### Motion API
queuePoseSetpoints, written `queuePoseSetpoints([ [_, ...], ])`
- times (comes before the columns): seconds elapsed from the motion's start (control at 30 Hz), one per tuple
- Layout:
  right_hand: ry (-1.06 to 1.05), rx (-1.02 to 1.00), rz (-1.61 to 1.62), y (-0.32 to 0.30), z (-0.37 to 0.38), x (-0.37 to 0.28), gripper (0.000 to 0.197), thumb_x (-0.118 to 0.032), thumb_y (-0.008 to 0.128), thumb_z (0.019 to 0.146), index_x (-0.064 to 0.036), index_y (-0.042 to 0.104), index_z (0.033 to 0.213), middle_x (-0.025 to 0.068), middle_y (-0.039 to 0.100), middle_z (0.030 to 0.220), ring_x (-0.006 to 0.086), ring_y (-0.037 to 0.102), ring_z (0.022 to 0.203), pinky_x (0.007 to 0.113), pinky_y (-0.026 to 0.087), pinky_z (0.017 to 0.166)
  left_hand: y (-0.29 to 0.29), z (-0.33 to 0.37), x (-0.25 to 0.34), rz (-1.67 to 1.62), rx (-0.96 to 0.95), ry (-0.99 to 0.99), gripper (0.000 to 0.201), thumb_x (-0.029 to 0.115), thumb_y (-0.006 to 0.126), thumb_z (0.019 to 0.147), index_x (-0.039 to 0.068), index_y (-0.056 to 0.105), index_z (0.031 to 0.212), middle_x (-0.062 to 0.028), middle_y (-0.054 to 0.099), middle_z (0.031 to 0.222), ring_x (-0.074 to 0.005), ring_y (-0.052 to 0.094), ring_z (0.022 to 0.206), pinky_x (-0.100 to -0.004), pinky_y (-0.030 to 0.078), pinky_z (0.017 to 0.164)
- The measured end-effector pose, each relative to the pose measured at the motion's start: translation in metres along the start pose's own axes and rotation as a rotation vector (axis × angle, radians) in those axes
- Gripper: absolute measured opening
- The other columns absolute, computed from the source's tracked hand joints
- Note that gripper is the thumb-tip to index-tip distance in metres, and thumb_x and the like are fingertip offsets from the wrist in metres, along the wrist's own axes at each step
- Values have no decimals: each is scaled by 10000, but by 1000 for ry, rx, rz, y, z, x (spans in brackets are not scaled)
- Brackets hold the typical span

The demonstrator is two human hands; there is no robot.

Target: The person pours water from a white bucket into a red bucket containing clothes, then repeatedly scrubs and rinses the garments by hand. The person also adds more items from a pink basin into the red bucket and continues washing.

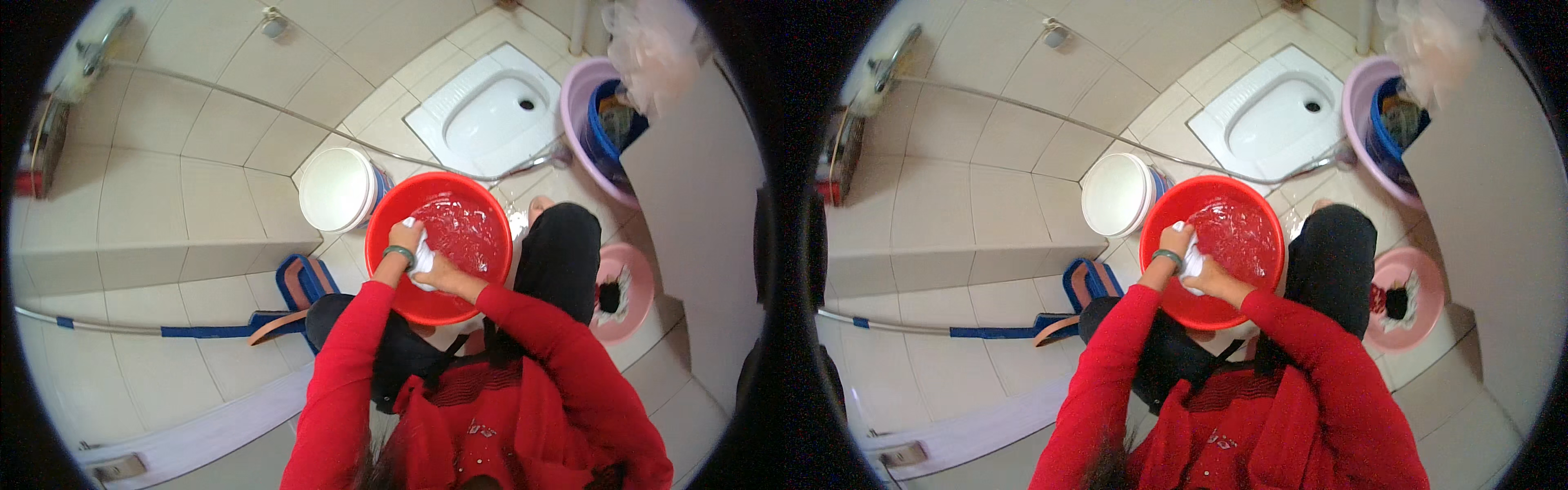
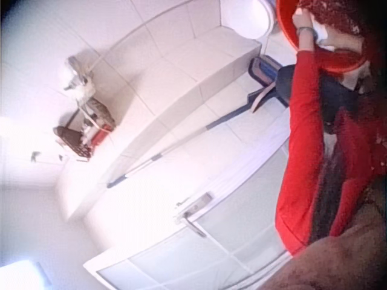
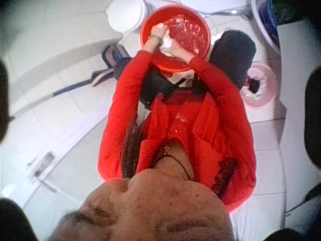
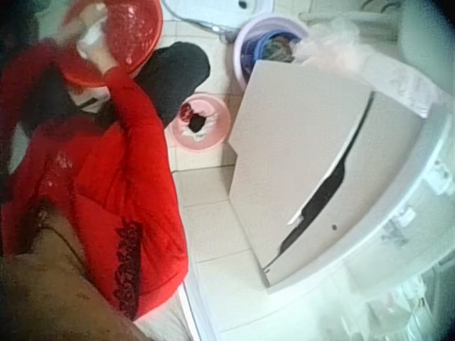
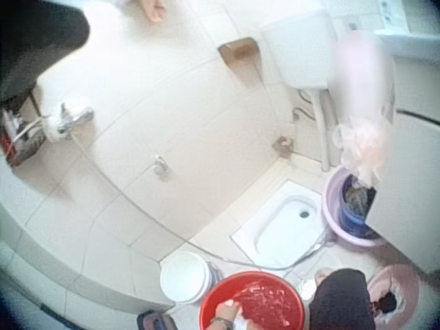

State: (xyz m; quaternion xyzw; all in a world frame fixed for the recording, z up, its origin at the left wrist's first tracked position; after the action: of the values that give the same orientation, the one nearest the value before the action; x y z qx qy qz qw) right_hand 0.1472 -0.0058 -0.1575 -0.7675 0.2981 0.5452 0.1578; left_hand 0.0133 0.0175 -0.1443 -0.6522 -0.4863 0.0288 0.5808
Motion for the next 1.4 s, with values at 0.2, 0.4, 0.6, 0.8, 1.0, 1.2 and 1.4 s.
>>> queuePoseSetpoints([
  [0.2,-84,152,34,-9,11,-22,496,-236,613,828,22,446,1216,184,575,1089,244,590,957,331,462,817,-81,45,-69,-518,233,-411,685,464,606,763,-158,554,1044,-222,626,974,-284,614,888,-371,475,764],
  [0.4,-29,101,53,-21,18,-8,524,-317,601,839,15,448,1215,227,539,1140,291,564,1003,356,450,853,-163,75,-81,-1475,61,-250,770,642,479,791,35,442,1263,-168,531,1222,-330,537,1080,-479,403,912],
  [0.6,-64,27,55,-20,7,-28,436,-239,599,853,20,472,1181,170,571,1090,226,562,1002,315,447,856,-183,48,-64,-1511,256,-614,838,650,453,798,243,90,1434,-135,167,1478,-408,232,1311,-610,197,992],
  [0.8,-266,-26,457,-73,-72,-135,287,-120,508,908,-11,492,1173,88,579,1062,157,557,993,268,450,847,-167,79,-89,-1653,113,-390,774,487,574,826,175,124,1374,-224,283,1402,-403,385,1223,-531,327,969],
  [1.0,-437,580,311,-225,-227,-130,239,-206,460,944,-47,524,1110,78,585,1011,147,564,926,279,447,816,-174,94,-85,-1500,-174,-328,295,233,545,877,95,498,1134,-103,540,1191,-244,524,1100,-404,439,907],
  [1.2,406,944,362,-279,-343,121,297,-289,542,859,-34,571,1009,56,573,875,135,544,758,271,451,613,-162,67,-49,-1327,-212,-303,296,265,554,886,104,527,1132,-41,549,1186,-194,511,1117,-374,422,927],
  [1.4,792,1135,829,-193,-414,288,658,-473,640,759,-88,424,1247,160,415,1186,260,430,1036,441,441,781,-144,60,-46,-1301,-219,-366,277,253,559,879,108,537,1113,-29,567,1159,-191,542,1074,-373,451,892],
])
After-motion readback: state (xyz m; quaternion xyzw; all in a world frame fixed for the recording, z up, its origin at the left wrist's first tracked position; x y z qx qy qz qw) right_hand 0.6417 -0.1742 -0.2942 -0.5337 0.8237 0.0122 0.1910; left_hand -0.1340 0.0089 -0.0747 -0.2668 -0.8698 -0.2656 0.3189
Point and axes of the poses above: each hand's wrist, its own z-axis towards the middle knuckle, its own y-axis out of the palm, x = y × z, the point moved 3 cm from there along z, towards the middle knuckle
